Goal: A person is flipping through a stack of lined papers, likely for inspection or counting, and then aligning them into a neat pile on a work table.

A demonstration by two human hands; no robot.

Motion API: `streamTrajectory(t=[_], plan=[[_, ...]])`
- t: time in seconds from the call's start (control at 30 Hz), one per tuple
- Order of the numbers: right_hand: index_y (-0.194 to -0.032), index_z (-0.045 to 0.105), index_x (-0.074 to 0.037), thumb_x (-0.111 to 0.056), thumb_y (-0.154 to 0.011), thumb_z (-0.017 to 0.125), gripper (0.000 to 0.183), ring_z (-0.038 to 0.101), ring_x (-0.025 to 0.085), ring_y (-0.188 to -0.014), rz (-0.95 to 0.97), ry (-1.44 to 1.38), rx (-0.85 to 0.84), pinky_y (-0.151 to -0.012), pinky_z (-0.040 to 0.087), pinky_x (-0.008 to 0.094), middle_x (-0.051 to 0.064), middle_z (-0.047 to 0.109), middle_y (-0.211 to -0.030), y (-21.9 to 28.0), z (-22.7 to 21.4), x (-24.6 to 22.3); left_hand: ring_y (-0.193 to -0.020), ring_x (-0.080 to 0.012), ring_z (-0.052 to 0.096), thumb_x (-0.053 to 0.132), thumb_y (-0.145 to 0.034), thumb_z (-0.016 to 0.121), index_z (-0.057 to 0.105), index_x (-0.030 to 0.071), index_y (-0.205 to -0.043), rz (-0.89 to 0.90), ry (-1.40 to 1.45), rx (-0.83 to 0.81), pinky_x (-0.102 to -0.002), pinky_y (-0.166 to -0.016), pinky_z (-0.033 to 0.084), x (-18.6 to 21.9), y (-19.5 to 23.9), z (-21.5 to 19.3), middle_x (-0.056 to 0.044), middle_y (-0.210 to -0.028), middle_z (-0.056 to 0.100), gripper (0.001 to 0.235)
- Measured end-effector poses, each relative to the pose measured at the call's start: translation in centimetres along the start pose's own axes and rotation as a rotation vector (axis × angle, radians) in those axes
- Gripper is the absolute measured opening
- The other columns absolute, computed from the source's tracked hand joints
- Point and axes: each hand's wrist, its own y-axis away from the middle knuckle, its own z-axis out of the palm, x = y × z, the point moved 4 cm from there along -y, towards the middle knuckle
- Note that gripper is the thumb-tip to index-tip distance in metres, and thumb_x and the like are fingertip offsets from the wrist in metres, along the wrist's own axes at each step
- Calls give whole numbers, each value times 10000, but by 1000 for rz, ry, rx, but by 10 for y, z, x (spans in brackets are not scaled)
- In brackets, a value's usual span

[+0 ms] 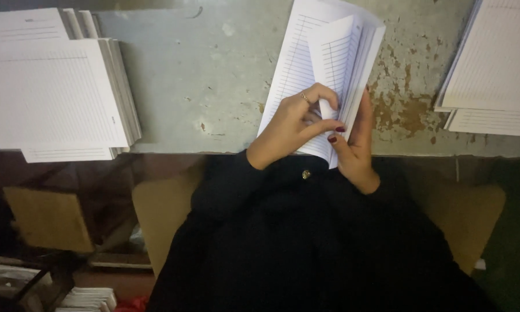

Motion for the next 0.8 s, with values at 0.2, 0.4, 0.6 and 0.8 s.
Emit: streamTrajectory(t=[0.2, 0.4, 0.6, 0.8], plan=[[-1635, -42, -130, -154, -1034, 566, 855, 62, 341, -1584, -19, -1, -6, -1288, 172, 542, 178, -2, -1709, 2, -1, 2, -946, -213, 703, 168, -919, 775, 599, 81, -1108, 0, 2, -4, -302, -730, 640, -6, -1, 1, -58, -1026, 646, 272], [-1637, -26, -149, -176, -1058, 539, 810, 53, 329, -1587, -40, -15, -12, -1295, 155, 539, 161, 5, -1711, -8, 5, -16, -956, -206, 705, 159, -929, 762, 598, 90, -1103, 8, -2, -17, -299, -727, 638, -10, 0, 2, -43, -1028, 648, 249], [-1632, -19, -115, -197, -1048, 534, 808, 52, 358, -1578, -32, 18, -14, -1278, 149, 549, 187, 11, -1704, -4, -1, -7, -997, -245, 713, 131, -934, 745, 585, 75, -1099, 23, 4, -11, -316, -736, 644, -2, 1, 2, -62, -1030, 649, 237], [-1633, -20, -122, -210, -1063, 516, 787, 58, 377, -1571, -24, -1, 3, -1268, 152, 570, 199, 16, -1702, -3, 0, -10, -999, -288, 722, 119, -932, 735, 576, 67, -1080, 53, -36, 0, -332, -723, 644, 5, 2, 4, -73, -1012, 662, 224]])
